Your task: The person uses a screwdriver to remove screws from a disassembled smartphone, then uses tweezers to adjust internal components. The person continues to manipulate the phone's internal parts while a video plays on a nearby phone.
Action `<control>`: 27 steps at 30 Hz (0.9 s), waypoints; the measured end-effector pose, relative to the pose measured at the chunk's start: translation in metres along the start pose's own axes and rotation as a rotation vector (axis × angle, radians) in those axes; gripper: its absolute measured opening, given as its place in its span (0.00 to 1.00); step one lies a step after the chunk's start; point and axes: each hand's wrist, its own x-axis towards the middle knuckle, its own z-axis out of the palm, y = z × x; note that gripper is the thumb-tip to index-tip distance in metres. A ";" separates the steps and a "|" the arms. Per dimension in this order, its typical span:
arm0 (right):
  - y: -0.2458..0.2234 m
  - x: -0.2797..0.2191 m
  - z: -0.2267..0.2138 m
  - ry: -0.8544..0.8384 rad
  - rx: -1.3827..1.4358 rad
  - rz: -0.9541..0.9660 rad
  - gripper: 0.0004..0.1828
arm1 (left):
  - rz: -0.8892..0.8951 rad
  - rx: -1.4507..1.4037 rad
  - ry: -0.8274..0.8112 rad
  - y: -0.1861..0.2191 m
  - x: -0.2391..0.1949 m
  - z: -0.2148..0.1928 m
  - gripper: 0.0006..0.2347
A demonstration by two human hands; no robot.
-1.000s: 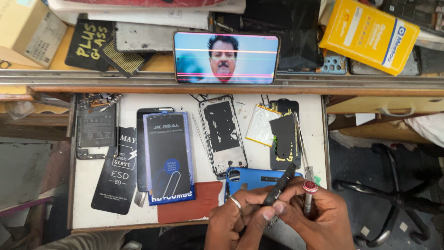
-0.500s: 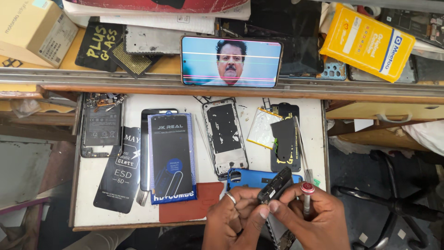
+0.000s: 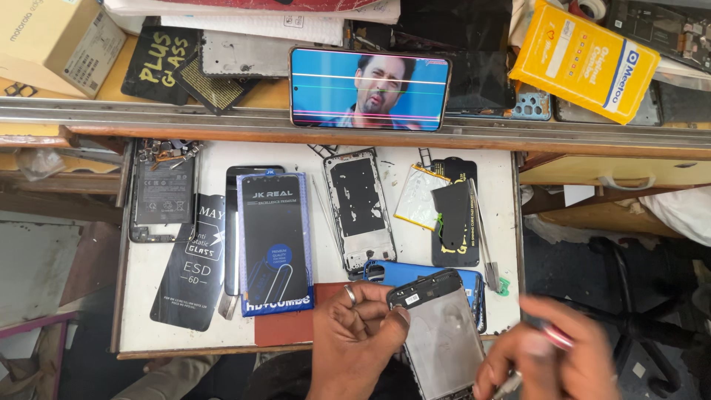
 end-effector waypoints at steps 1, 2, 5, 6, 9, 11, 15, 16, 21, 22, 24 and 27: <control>-0.002 0.001 -0.015 -0.064 0.007 -0.046 0.22 | 0.002 -0.004 -0.003 0.000 0.000 -0.001 0.05; -0.003 0.001 -0.026 -0.129 0.014 -0.092 0.20 | 0.005 -0.009 -0.006 -0.001 0.000 -0.001 0.05; -0.001 -0.006 -0.039 0.045 -0.119 -0.037 0.23 | -0.006 -0.013 -0.005 0.000 -0.001 -0.002 0.05; -0.001 -0.010 -0.038 0.103 -0.162 -0.017 0.23 | -0.013 -0.013 -0.003 0.000 -0.002 -0.002 0.05; -0.006 -0.021 -0.027 0.192 -0.456 -0.037 0.19 | 0.031 -0.018 -0.009 0.001 -0.004 -0.001 0.06; -0.014 -0.021 -0.020 0.141 -0.873 -0.157 0.12 | 0.048 -0.049 -0.010 0.001 -0.006 -0.001 0.06; -0.025 -0.005 -0.025 -0.171 -0.266 0.354 0.24 | 0.029 -0.014 0.011 0.000 -0.008 0.001 0.06; -0.021 -0.003 -0.026 -0.243 -0.108 0.478 0.29 | 0.043 -0.024 0.000 0.000 -0.009 0.001 0.06; 0.031 -0.035 -0.013 -0.008 -0.595 0.230 0.22 | 0.089 -0.053 -0.020 0.002 -0.010 0.002 0.06; 0.037 -0.037 -0.031 -0.165 -0.482 0.170 0.23 | 0.082 -0.051 -0.017 0.002 -0.010 0.003 0.06; 0.051 -0.042 -0.065 -0.389 -0.160 0.271 0.26 | 0.067 -0.047 -0.011 0.003 -0.011 0.004 0.06; 0.070 -0.046 -0.107 -0.493 0.226 0.590 0.32 | 0.053 -0.028 -0.006 0.003 -0.011 0.005 0.06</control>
